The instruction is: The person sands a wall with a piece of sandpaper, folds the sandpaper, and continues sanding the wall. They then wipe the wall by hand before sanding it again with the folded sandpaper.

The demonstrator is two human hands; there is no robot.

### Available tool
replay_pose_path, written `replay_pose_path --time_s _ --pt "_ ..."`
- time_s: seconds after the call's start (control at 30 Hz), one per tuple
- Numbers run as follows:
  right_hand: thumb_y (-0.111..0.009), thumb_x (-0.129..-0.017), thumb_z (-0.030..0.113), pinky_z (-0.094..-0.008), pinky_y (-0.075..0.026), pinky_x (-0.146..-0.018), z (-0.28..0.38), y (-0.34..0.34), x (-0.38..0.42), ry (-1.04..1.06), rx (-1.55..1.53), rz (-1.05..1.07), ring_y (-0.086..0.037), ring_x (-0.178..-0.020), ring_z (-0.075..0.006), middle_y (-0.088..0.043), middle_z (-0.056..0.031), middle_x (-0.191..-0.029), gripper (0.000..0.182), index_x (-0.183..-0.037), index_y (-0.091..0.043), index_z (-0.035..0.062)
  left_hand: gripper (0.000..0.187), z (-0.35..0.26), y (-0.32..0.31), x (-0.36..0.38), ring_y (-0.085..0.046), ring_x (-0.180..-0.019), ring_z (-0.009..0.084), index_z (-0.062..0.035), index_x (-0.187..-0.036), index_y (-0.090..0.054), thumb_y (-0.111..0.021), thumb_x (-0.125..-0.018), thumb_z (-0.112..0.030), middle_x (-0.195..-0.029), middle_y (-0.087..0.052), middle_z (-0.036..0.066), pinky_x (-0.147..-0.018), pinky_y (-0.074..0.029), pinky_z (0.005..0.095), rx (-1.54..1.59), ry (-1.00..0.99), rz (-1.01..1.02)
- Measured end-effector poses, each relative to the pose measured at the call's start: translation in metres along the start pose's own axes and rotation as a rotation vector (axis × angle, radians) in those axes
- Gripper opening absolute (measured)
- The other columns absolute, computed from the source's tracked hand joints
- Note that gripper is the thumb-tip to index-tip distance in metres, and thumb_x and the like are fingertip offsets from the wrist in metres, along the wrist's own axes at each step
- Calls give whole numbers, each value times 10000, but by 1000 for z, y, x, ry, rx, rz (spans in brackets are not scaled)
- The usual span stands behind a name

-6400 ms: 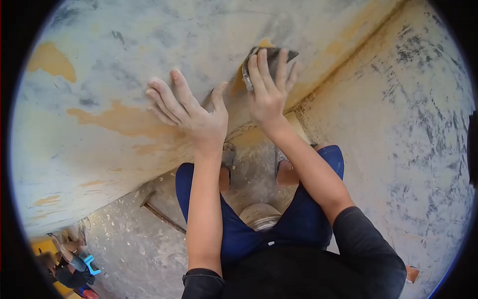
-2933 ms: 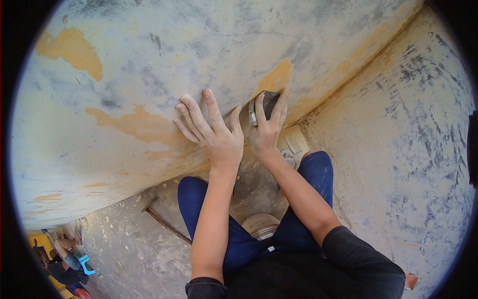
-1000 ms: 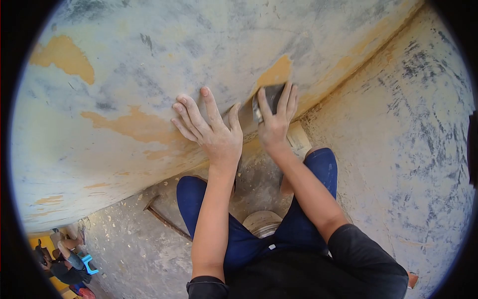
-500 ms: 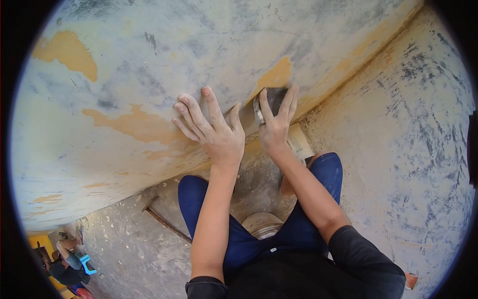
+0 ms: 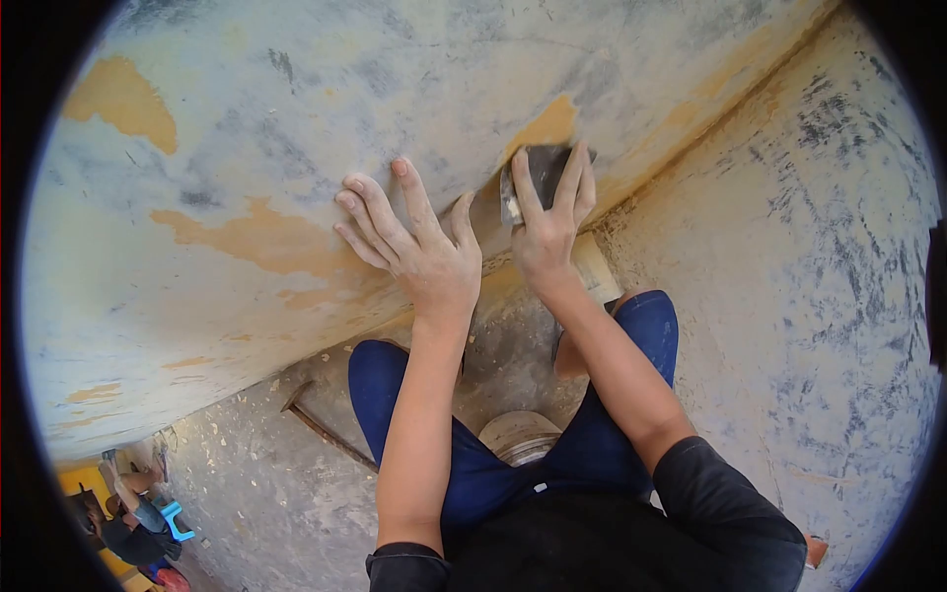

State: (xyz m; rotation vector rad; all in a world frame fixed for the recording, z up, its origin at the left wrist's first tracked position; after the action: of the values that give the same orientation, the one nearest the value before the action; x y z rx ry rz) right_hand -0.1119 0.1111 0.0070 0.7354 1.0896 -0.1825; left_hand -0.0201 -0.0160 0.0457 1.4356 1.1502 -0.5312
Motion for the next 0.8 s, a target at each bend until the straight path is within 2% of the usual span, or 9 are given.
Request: replay_pose_path --time_s 0.1,0.23,0.47,0.53,0.6,0.67,0.7,0.77,0.8 --pt "-615 -886 -29 -500 -339 -1158 -4 -7 22 -17 89 82 -361 -1469 -502 -284 -387 -1666 581 -1400 -735 213 969 1 0 0 -54 -1624 474 -16 -1653 -334 -829 -913 -398 -1728 -121 288 -1273 -114 652 4 -7 -5" --pt "-607 -860 -82 -520 -334 -1165 3 2 -5 -18 -11 -48 -349 -1477 -513 -264 -378 -1678 628 -1403 -732 206 967 1 -1 -3 -54 -1623 477 -18 -1655 -330 -818 -920 -416 -1727 -123 288 -1274 -113 650 -6 -3 -10" --pt "-623 -844 -79 -510 -326 -1179 -12 -7 23 -14 25 44 -338 -1487 -506 -262 -368 -1684 658 -1426 -716 214 961 2 -3 1 -49 -1620 488 -15 -1659 -320 -808 -929 -407 -1724 -126 293 -1273 -113 649 -14 -15 -17" --pt "-608 -752 -184 -540 -346 -1205 -3 -4 6 -22 -24 14 -307 -1502 -520 -234 -342 -1704 746 -1415 -714 142 959 1 -3 -4 -48 -1620 488 -14 -1659 -319 -806 -931 -406 -1723 -128 293 -1274 -107 649 -11 -3 -22" --pt "-604 -763 -188 -539 -349 -1203 6 3 -13 -16 -33 -9 -313 -1498 -520 -230 -341 -1706 742 -1415 -715 150 958 0 -3 1 -47 -1621 489 -14 -1660 -317 -804 -934 -404 -1723 -129 293 -1275 -102 648 -2 12 13" --pt "-607 -780 -189 -545 -338 -1208 3 6 -9 7 -60 -19 -320 -1494 -521 -216 -340 -1711 740 -1415 -718 173 824 0 1 -2 -103 -1623 471 -27 -1624 -408 -773 -968 -367 -1710 -205 290 -1275 -111 659 61 23 -48" --pt "-607 -780 -189 -545 -338 -1208 -4 1 3 11 -61 -25 -320 -1494 -521 -216 -340 -1711 740 -1415 -718 173 824 0 1 -3 -103 -1623 471 -27 -1624 -408 -773 -968 -367 -1710 -205 290 -1275 -111 659 62 22 -55" --pt "-597 -879 -57 -549 -323 -1166 -14 -11 25 -30 4 63 -340 -1484 -518 -263 -367 -1684 629 -1427 -715 227 823 1 1 -1 -101 -1623 472 -29 -1625 -406 -772 -969 -363 -1711 -204 291 -1275 -112 658 63 4 -53" --pt "-608 -882 -40 -565 -308 -1170 -12 -9 21 -29 -1 34 -311 -1496 -549 -255 -375 -1683 614 -1422 -718 230 823 0 3 -1 -101 -1623 472 -29 -1625 -406 -772 -969 -363 -1711 -204 291 -1275 -112 658 62 4 -61"
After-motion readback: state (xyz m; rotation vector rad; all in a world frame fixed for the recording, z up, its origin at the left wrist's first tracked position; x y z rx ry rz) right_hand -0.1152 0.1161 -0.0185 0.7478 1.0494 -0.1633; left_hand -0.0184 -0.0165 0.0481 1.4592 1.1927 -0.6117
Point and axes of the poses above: each hand's wrist, its own x-axis away from the middle knuckle, its own y-axis out of the back of the hand, z = x × y, the point moved 7 cm from there along -x, towards the middle knuckle
